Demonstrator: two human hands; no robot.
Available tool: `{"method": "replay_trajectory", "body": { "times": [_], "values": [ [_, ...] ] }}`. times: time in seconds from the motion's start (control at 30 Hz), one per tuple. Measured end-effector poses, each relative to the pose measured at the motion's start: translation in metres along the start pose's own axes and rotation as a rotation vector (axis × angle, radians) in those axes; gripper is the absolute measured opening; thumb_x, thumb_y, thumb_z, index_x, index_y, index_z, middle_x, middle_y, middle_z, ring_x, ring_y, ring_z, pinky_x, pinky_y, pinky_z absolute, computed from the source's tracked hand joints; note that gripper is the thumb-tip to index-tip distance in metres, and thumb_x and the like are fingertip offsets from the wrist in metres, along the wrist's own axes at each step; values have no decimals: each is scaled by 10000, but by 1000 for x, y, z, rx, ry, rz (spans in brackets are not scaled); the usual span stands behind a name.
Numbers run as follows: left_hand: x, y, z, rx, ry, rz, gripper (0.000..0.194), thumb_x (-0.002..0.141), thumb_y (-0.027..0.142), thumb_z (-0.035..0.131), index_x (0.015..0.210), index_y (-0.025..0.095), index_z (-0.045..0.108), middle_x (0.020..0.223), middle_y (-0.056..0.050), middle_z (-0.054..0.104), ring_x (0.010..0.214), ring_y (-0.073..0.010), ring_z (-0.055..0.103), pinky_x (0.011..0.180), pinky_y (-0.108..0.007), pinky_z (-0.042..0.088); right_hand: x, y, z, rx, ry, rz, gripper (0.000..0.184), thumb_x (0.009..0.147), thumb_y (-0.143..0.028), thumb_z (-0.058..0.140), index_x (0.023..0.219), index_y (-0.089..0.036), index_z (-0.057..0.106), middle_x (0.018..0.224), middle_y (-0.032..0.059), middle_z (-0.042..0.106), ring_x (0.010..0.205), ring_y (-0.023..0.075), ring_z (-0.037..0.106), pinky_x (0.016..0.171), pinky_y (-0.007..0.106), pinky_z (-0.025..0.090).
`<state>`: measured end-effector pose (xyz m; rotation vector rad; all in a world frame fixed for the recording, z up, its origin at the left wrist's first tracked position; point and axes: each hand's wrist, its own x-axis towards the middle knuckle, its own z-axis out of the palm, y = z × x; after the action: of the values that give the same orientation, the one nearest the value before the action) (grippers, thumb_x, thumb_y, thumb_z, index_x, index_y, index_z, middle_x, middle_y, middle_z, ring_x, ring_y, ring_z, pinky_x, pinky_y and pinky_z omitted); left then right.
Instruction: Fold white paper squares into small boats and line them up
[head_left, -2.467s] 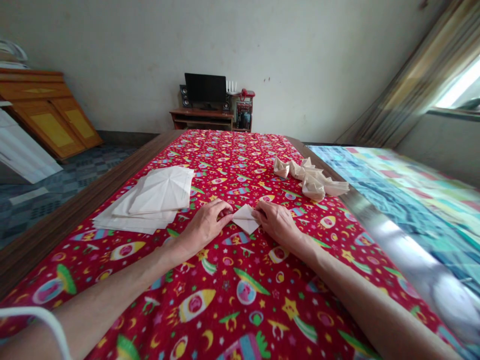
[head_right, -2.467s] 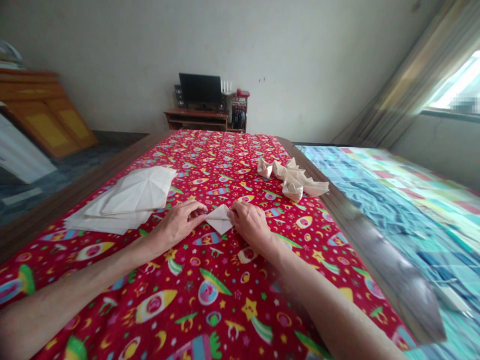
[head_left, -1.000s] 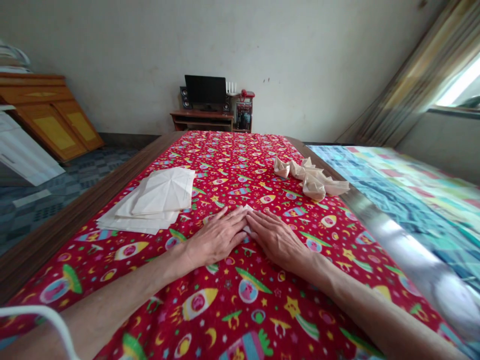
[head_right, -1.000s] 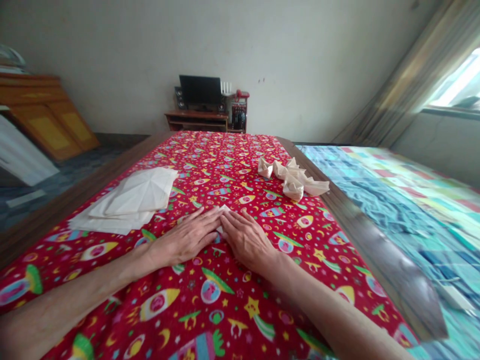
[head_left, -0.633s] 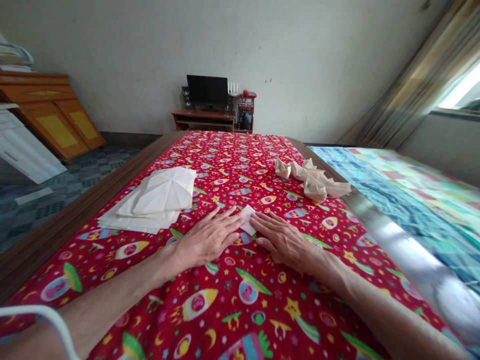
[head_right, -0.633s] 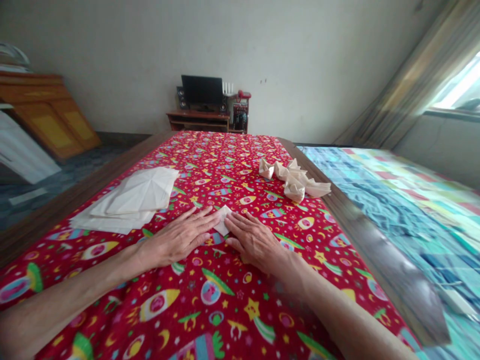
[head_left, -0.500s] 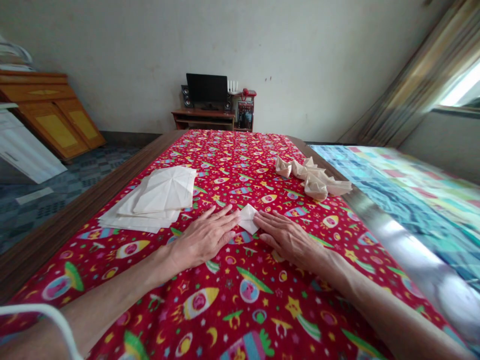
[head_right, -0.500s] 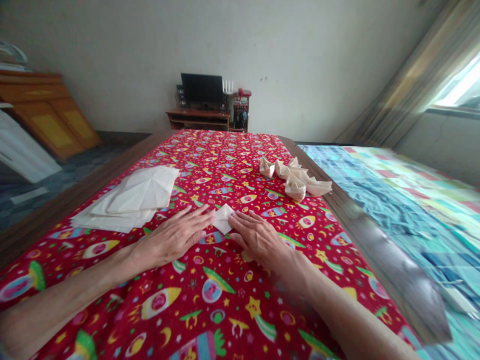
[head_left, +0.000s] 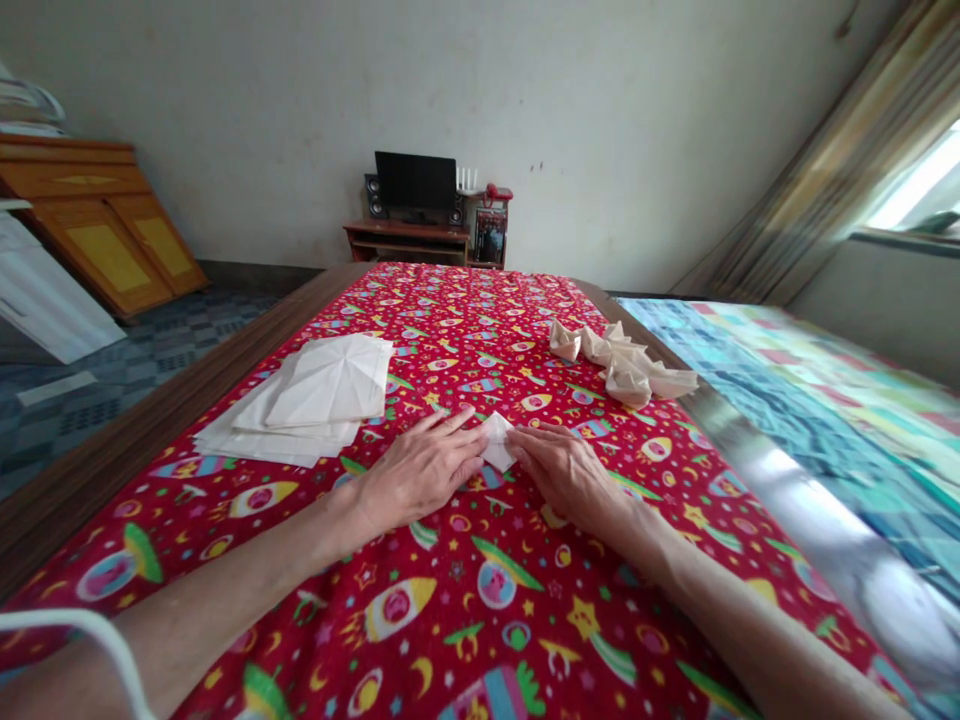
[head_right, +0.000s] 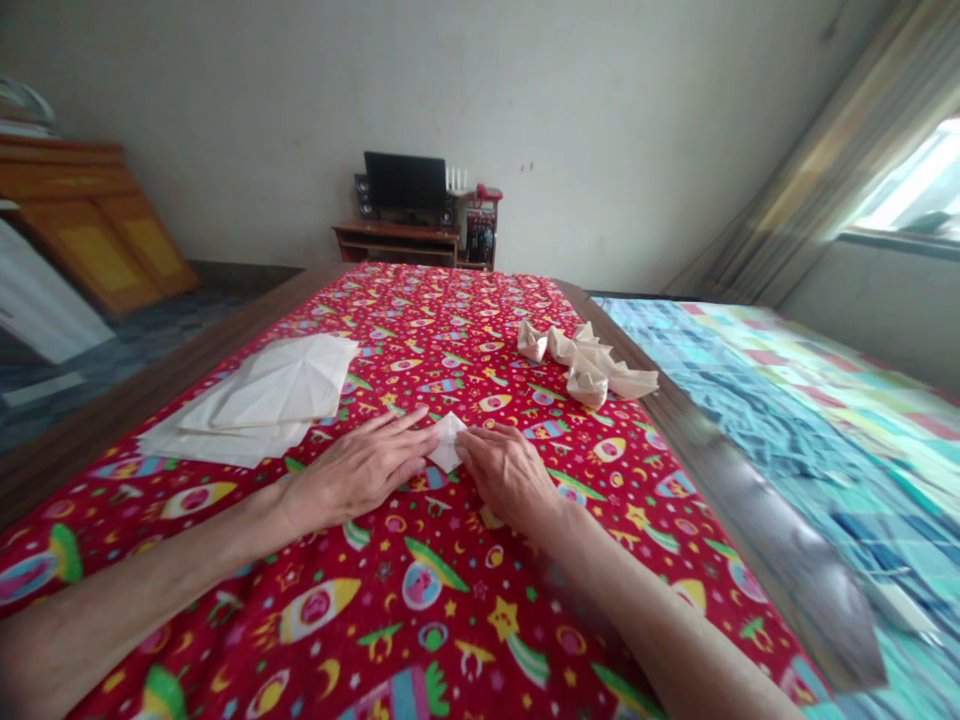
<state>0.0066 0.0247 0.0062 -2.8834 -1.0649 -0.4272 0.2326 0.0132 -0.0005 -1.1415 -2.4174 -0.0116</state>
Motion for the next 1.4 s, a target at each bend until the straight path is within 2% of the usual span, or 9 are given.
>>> {"method": "replay_trajectory", "body": {
  "times": [0.17,0.3,0.5,0.7,0.8,1.0,1.1,1.23,1.4],
  "values": [
    [-4,-13,4,-62,130,-41,353,966,288,346,1181,158,594,1260,-64,593,1225,-191,482,1045,-357,371,6,7,2,29,-24,93,277,951,-263,392,1018,-222,657,962,58,697,844,155,646,749,244,464],
    [3,-19,9,-70,232,-121,279,946,234,374,997,163,640,979,-66,651,960,-186,575,909,-340,456,14,9,6,24,-5,139,276,938,-299,424,961,-218,686,875,60,699,767,153,637,680,234,443],
    [19,-8,14,12,149,-289,289,933,292,376,762,161,567,804,-76,573,825,-211,553,777,-344,451,16,4,2,6,19,143,332,953,-340,385,980,-204,686,827,68,700,726,149,629,653,232,419],
    [39,-12,14,-307,42,-425,328,879,366,438,646,167,554,638,-10,577,616,-145,534,565,-245,356,25,-17,-5,-218,-50,124,446,868,-516,482,1127,-182,627,711,81,697,636,198,631,581,259,359],
    [45,-13,9,-456,59,-424,359,867,354,420,579,161,513,551,14,523,552,-124,488,519,-235,321,34,-31,-2,-301,-83,184,337,890,-431,447,945,-175,659,631,82,671,539,179,594,518,256,294],
    [43,-4,-6,-663,368,-430,298,913,305,314,887,170,578,940,-49,641,919,-172,594,822,-284,459,42,-22,0,22,159,340,275,864,-293,429,698,-179,617,548,9,582,477,103,471,496,234,252],
    [39,-2,-2,-745,373,-391,329,887,346,417,1148,160,488,1136,-109,602,1032,-203,587,847,-325,491,44,-6,4,391,280,503,287,812,-362,469,621,-169,561,527,-13,524,493,99,442,475,214,276],
    [38,-6,14,-960,261,-347,426,837,281,487,1236,144,426,988,-91,666,855,-186,657,722,-296,534,43,4,8,781,266,625,273,765,-411,485,756,-157,583,607,-7,569,551,122,500,485,212,352],
    [38,-21,22,-847,317,-390,427,800,224,519,1214,136,464,805,-29,660,695,-149,636,629,-245,499,37,2,4,599,84,610,217,745,-342,493,628,-171,555,555,-24,521,533,109,472,496,215,335]
  ]
}}
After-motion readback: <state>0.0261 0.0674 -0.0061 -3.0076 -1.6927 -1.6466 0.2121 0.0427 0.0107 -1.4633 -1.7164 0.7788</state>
